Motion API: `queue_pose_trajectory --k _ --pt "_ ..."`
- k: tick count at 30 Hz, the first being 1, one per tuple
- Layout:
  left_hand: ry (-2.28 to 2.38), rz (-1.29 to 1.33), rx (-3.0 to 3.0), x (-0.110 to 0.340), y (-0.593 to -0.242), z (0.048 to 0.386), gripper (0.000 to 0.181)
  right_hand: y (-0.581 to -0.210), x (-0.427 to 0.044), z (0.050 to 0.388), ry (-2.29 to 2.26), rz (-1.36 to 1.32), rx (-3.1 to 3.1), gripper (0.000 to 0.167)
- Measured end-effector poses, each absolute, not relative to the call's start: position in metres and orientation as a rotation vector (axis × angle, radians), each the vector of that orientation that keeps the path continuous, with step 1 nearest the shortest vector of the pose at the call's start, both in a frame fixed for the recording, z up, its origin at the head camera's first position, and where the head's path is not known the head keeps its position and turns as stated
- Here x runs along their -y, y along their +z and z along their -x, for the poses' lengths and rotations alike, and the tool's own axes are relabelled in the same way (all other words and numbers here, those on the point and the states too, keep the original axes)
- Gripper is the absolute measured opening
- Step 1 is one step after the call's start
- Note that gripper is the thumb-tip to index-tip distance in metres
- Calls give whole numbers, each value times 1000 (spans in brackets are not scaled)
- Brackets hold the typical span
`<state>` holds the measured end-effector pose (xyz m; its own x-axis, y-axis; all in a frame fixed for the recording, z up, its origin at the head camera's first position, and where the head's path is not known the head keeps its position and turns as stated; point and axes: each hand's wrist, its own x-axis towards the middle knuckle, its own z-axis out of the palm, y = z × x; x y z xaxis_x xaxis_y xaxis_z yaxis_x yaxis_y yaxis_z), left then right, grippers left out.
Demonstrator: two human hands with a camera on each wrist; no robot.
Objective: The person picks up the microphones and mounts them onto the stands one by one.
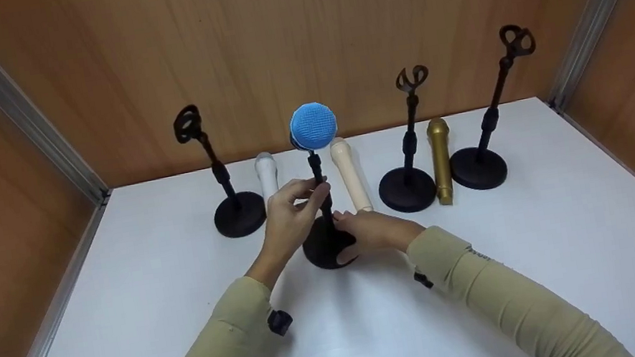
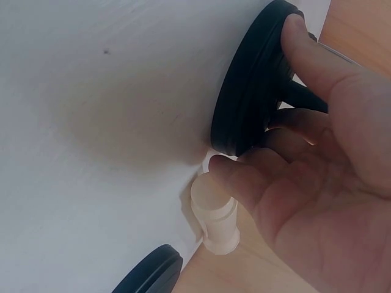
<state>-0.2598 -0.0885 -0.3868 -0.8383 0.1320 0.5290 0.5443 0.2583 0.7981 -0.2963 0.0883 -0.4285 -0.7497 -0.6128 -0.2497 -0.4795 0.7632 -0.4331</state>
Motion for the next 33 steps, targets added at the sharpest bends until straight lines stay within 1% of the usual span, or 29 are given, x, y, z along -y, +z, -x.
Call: queue_pose_trajectory --k 21,29,33 --pt "-1589 565 2181 85 -386 258 16 -428 -87 297 -485 785 -2574 87" --pt "-1564 604 2176 85 -385 257 14 -426 -88 296 -462 808 -2590 87" --pt "-1563 621 2192 87 -393 263 18 -427 -88 296 -458 825 -2593 86"
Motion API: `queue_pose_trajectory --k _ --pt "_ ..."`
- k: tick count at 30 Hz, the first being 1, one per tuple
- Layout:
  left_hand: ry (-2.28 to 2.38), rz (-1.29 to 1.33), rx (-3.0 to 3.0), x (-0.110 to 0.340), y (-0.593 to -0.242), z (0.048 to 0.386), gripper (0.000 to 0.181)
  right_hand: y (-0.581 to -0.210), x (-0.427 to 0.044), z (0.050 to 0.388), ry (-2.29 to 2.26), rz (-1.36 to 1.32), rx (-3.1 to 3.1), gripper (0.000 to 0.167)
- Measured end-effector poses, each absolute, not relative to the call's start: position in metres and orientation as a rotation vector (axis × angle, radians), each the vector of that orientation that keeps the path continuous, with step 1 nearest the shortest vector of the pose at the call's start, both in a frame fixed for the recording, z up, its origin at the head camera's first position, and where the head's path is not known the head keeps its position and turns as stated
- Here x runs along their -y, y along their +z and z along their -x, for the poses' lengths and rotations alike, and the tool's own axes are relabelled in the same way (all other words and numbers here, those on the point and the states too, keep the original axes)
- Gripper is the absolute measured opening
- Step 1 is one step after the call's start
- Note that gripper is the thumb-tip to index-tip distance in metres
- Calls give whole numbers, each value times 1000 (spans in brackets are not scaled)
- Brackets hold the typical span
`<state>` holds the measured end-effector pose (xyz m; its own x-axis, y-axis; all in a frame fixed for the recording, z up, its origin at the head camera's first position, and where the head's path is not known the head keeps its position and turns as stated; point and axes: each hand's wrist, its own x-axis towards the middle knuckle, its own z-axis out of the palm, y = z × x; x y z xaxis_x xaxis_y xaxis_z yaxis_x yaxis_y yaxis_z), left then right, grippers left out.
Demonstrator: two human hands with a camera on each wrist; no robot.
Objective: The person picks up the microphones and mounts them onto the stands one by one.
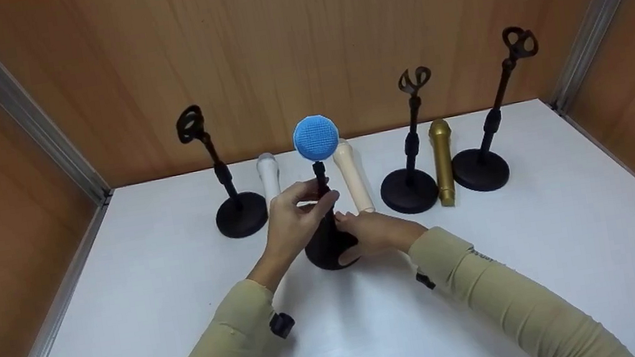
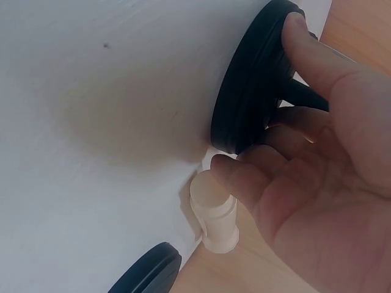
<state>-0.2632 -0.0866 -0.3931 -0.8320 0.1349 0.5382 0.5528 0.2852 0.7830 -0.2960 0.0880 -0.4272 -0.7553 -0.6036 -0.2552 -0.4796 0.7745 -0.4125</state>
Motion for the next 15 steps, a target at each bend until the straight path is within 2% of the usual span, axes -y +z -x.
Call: queue_pose_trajectory --k 5,15 --pt "-1588 654 2217 90 -411 279 27 -427 -89 296 -481 818 -2586 86" --pt "-1692 749 2269 96 -412 282 25 -426 -87 295 -491 791 -2574 86"
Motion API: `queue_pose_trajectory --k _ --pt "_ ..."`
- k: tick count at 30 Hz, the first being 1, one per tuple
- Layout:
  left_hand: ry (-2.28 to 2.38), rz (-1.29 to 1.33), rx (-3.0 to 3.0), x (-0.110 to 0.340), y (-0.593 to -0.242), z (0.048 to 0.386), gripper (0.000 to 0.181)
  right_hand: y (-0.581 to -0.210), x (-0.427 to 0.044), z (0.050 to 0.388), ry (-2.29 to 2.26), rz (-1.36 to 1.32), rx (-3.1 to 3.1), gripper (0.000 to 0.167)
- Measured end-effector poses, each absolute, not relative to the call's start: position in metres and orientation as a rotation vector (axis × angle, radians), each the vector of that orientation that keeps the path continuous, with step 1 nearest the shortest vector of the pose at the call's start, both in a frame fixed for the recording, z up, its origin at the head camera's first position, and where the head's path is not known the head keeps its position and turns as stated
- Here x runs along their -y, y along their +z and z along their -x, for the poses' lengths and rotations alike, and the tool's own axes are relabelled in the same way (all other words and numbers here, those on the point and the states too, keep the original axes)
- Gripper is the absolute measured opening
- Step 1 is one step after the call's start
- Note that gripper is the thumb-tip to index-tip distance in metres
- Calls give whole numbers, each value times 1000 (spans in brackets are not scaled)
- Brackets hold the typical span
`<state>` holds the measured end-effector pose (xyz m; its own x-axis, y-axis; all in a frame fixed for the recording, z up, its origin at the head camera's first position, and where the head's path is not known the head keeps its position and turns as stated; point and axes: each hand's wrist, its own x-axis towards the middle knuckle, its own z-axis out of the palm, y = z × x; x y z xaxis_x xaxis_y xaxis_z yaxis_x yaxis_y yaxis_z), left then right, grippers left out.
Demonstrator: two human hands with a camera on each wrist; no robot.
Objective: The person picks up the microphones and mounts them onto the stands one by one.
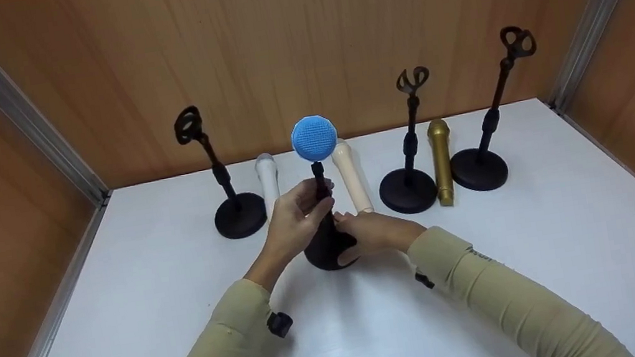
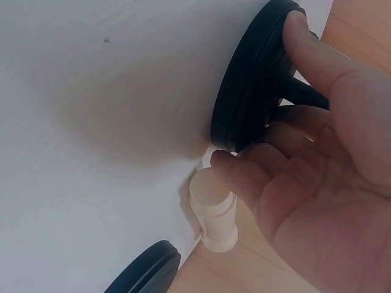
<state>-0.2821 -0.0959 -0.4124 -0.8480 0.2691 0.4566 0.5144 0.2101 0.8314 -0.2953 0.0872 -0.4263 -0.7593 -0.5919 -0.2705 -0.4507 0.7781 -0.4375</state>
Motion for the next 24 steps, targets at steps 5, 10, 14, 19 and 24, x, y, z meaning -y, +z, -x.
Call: queue_pose_trajectory --k 5,10,14,19,24 --pt "-1523 693 2305 95 -410 282 24 -427 -87 295 -478 802 -2574 87" --pt "-1472 632 2288 94 -408 284 24 -425 -88 295 -458 853 -2586 87" --pt "-1533 630 2304 95 -405 285 24 -424 -89 295 -440 838 -2578 90" --pt "-1557 637 2362 98 -401 285 25 -425 -88 296 -415 822 -2574 91" --pt "-1549 649 2391 101 -400 288 25 -425 -88 297 -391 823 -2575 90"
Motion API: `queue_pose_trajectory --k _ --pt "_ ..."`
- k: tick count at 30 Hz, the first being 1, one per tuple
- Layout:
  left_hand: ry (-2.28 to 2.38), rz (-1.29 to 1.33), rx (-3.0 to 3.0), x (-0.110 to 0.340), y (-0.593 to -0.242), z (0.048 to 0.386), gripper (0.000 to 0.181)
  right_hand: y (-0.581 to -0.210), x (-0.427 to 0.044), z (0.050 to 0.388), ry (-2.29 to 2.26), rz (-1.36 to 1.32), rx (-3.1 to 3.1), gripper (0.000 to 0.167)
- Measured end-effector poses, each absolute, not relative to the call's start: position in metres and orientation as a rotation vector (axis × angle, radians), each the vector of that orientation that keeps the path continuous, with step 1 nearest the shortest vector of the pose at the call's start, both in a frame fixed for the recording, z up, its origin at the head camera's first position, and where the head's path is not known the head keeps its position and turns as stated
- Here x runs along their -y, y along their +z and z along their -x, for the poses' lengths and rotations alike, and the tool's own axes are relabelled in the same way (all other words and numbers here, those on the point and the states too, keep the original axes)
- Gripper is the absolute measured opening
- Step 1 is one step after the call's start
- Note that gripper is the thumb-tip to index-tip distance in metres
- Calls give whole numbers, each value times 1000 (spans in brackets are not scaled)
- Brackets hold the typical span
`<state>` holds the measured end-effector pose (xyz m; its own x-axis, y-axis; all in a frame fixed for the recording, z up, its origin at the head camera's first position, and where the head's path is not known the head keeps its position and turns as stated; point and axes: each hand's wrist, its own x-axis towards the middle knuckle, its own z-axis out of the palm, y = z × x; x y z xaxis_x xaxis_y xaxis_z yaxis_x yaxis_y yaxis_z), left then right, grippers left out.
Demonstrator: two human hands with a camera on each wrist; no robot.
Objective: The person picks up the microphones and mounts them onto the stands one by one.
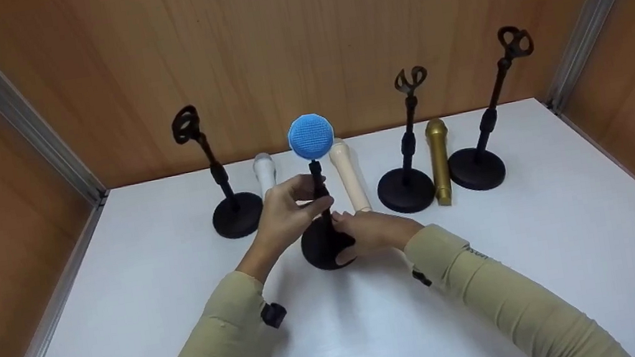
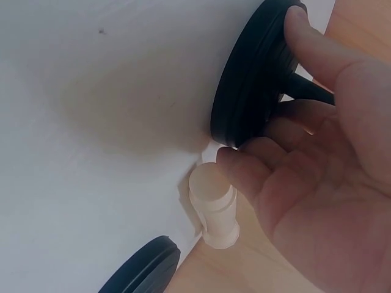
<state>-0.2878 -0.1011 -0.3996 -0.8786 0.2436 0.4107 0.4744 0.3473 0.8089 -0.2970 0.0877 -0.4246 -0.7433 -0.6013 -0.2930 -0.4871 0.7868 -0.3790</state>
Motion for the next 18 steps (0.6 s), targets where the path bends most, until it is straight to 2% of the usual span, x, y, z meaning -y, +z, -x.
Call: queue_pose_trajectory --k 7,12,18 --pt "-1341 607 2478 99 -399 286 25 -422 -87 297 -387 821 -2574 88" --pt "-1280 699 2469 99 -398 286 17 -423 -86 298 -384 836 -2565 86" --pt "-1312 780 2497 103 -397 291 17 -422 -85 300 -370 871 -2567 85"
